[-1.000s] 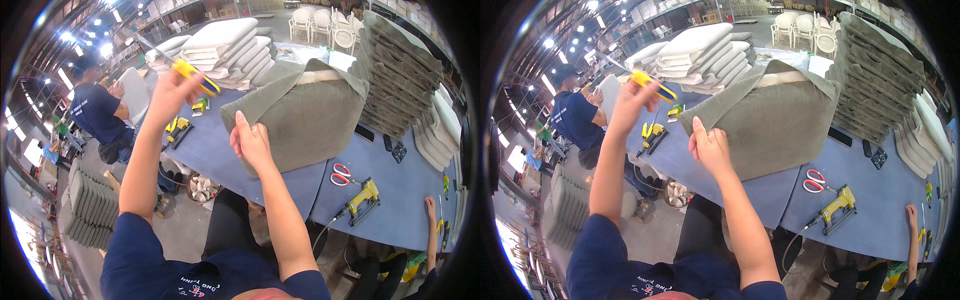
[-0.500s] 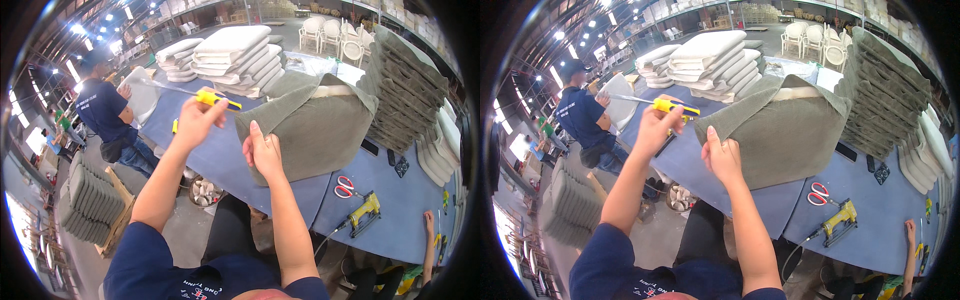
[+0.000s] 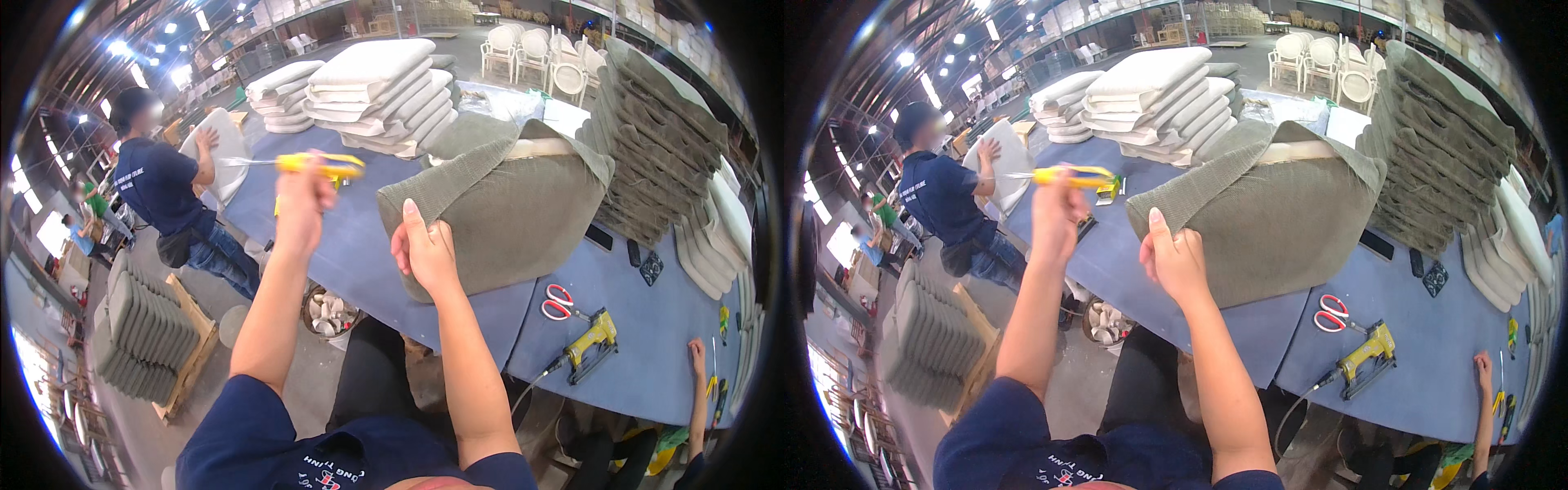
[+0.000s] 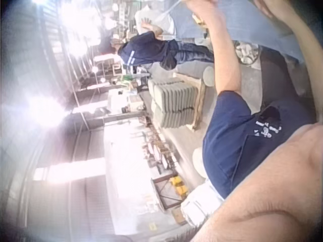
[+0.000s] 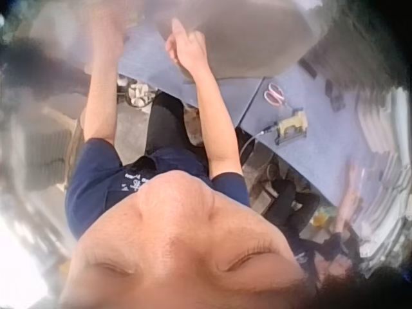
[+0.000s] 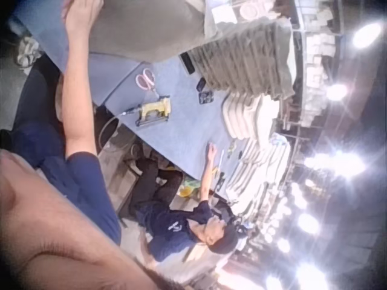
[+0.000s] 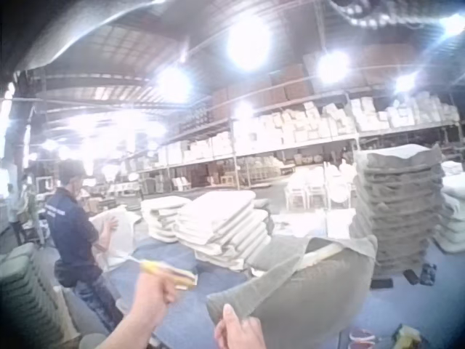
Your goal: The person covers a cushion with green fabric, smooths it, and secures it using a staple gun. They trim excess fabric with a seam ripper and scissors, then continue stapling the fabric around the edges. The finished cushion is placed on a stack of completed cushions.
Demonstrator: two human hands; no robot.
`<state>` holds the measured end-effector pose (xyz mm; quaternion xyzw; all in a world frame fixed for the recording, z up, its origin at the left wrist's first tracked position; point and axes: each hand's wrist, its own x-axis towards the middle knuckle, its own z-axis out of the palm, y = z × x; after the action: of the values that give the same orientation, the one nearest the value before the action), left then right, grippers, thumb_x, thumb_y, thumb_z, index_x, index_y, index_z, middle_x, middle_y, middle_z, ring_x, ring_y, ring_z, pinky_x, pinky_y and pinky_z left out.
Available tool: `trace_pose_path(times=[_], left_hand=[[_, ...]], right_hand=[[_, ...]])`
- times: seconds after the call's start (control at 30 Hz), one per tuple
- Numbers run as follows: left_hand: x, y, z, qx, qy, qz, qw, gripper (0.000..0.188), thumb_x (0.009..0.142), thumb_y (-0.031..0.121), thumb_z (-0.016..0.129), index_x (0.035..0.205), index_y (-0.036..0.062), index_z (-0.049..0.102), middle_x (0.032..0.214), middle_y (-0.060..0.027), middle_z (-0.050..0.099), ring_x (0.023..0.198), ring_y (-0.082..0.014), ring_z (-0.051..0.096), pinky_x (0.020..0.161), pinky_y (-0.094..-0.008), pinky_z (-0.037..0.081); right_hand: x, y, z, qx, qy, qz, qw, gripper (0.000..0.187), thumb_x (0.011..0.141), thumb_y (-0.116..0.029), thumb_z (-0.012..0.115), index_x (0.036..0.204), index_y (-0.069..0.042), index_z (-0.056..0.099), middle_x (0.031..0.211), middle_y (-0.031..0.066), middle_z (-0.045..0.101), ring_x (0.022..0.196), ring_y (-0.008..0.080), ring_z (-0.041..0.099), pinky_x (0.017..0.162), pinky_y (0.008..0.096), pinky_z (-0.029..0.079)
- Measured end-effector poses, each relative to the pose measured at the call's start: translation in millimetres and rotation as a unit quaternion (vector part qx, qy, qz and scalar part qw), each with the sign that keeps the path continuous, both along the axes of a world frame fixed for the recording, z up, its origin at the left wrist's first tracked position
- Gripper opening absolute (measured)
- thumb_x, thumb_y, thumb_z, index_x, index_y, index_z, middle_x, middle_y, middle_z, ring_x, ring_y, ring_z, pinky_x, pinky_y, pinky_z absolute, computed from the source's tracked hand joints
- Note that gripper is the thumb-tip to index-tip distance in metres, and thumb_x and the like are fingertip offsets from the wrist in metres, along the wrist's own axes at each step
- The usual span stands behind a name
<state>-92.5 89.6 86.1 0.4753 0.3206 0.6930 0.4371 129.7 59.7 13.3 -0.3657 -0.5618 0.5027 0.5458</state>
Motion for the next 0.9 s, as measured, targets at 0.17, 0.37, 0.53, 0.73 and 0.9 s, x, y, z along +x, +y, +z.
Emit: trace_pose_path(times=[0.17,0.37,0.53,0.73,0.9], left_hand=[[0.8,-8.6,19.7,0.045,0.204,0.072,0.975,0.023,0.113,0.031,0.067,0.11,0.008,0.065,0.075,0.0005,0.063,0.062,-0.0084,0.059,0.06,-0.0257,0.049],[21.6,-22.6,36.2,0.02,0.351,-0.001,0.936,0.021,0.108,0.019,0.074,0.118,0.002,0.068,0.081,-0.0022,0.069,0.07,-0.0092,0.065,0.065,-0.0255,0.053],[25.5,-35.3,59.9,0.143,0.315,0.127,0.93,0.017,0.107,0.019,0.075,0.114,0.0031,0.074,0.085,-0.0023,0.072,0.072,-0.0091,0.065,0.066,-0.0256,0.053],[42.0,-39.0,56.7,0.175,0.492,0.099,0.847,0.02,0.107,0.018,0.074,0.119,0.0017,0.072,0.082,-0.0007,0.07,0.069,-0.008,0.065,0.062,-0.0248,0.052],[44.5,-31.4,42.6,0.21,0.365,0.124,0.898,0.024,0.109,0.024,0.073,0.109,-0.0003,0.073,0.075,-0.0016,0.068,0.064,-0.006,0.061,0.058,-0.0248,0.048]], right_hand=[[4.5,1.6,3.3,-0.01,-0.02,0.0,1.0,0.083,0.117,-0.057,0.043,0.06,-0.001,0.065,0.047,0.0081,0.055,0.042,0.0187,0.055,0.05,0.0349,0.047],[2.3,6.5,0.1,0.001,-0.016,-0.007,1.0,0.082,0.117,-0.058,0.044,0.061,-0.001,0.065,0.048,0.0077,0.055,0.043,0.0185,0.055,0.05,0.035,0.046],[0.5,5.1,4.0,-0.004,-0.005,0.01,1.0,0.082,0.117,-0.057,0.043,0.062,-0.001,0.065,0.049,0.0074,0.056,0.044,0.0184,0.056,0.05,0.0352,0.046],[2.1,2.5,4.2,-0.002,-0.03,-0.01,0.999,0.081,0.117,-0.057,0.044,0.062,-0.001,0.065,0.049,0.0078,0.056,0.045,0.0183,0.056,0.051,0.035,0.046],[0.9,3.8,0.1,-0.01,-0.012,0.007,1.0,0.082,0.117,-0.057,0.043,0.061,-0.001,0.066,0.048,0.0079,0.055,0.045,0.0186,0.056,0.051,0.0354,0.046]])
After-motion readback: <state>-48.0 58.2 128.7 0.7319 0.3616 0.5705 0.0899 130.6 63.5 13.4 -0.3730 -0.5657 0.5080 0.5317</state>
